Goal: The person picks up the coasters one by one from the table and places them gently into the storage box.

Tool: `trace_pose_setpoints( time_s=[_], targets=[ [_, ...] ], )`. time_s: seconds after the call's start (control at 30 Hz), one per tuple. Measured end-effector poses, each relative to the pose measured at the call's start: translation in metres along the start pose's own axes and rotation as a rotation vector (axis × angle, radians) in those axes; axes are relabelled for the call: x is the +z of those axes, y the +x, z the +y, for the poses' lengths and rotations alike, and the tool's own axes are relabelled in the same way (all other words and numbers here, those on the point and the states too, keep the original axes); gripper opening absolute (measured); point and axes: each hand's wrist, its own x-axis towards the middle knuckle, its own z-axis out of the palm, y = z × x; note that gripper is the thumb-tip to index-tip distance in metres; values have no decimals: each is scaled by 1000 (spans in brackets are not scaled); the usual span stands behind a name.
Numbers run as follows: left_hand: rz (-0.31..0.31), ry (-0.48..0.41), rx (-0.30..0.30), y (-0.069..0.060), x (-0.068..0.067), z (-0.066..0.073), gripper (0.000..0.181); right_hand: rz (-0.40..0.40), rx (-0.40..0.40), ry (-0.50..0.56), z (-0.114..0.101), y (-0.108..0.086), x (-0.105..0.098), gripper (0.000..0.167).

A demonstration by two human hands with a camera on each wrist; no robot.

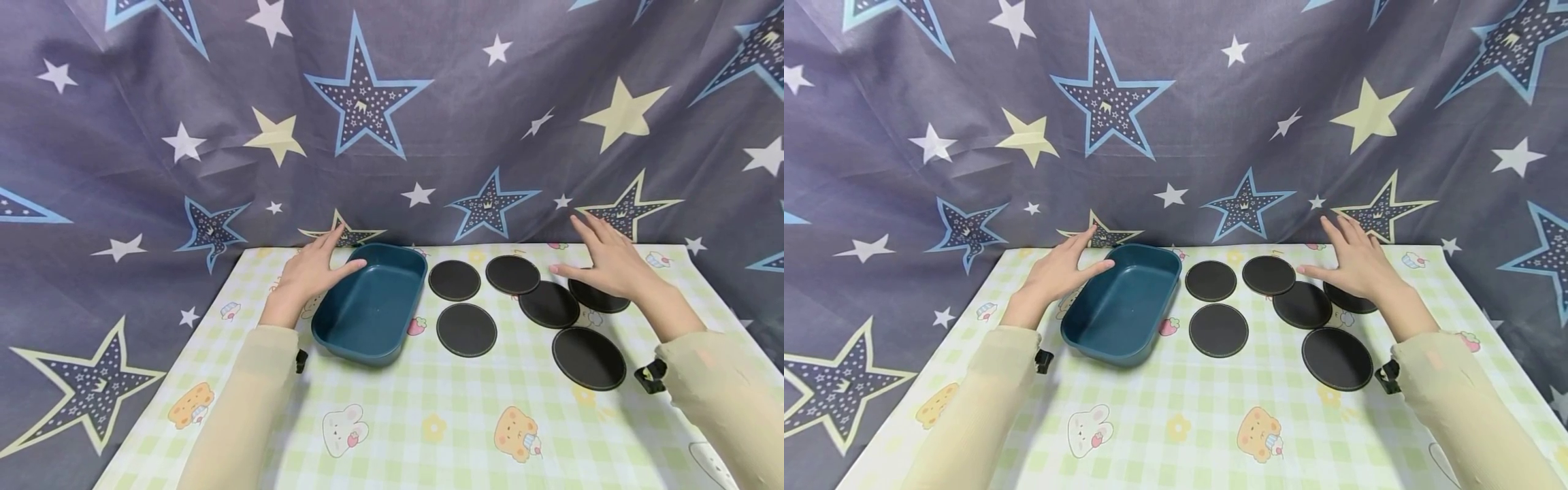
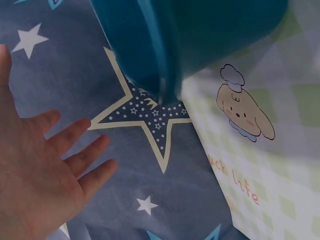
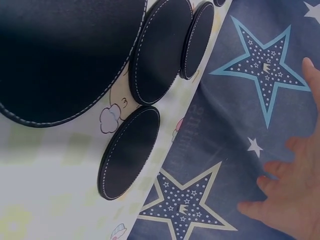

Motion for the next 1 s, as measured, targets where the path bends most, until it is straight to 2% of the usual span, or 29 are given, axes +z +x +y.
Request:
trace_pose_setpoints(
  time_s=[0.17, 0.5, 0.73, 1.0],
  targets=[
    [1, -12, -3, -2, 1, -3, 105, 19, -15, -6, 2, -4, 2, 106],
    [-18, -2, -1, -3, 6, -11, 100, 20, 4, 30, 9, -10, 6, 109],
    [-23, -7, 2, -6, 9, -16, 92, 55, 0, 35, 13, -14, 13, 109],
    [-13, -42, 22, -11, 14, -21, 85, 24, 20, 40, 15, -19, 17, 109]
  ],
)
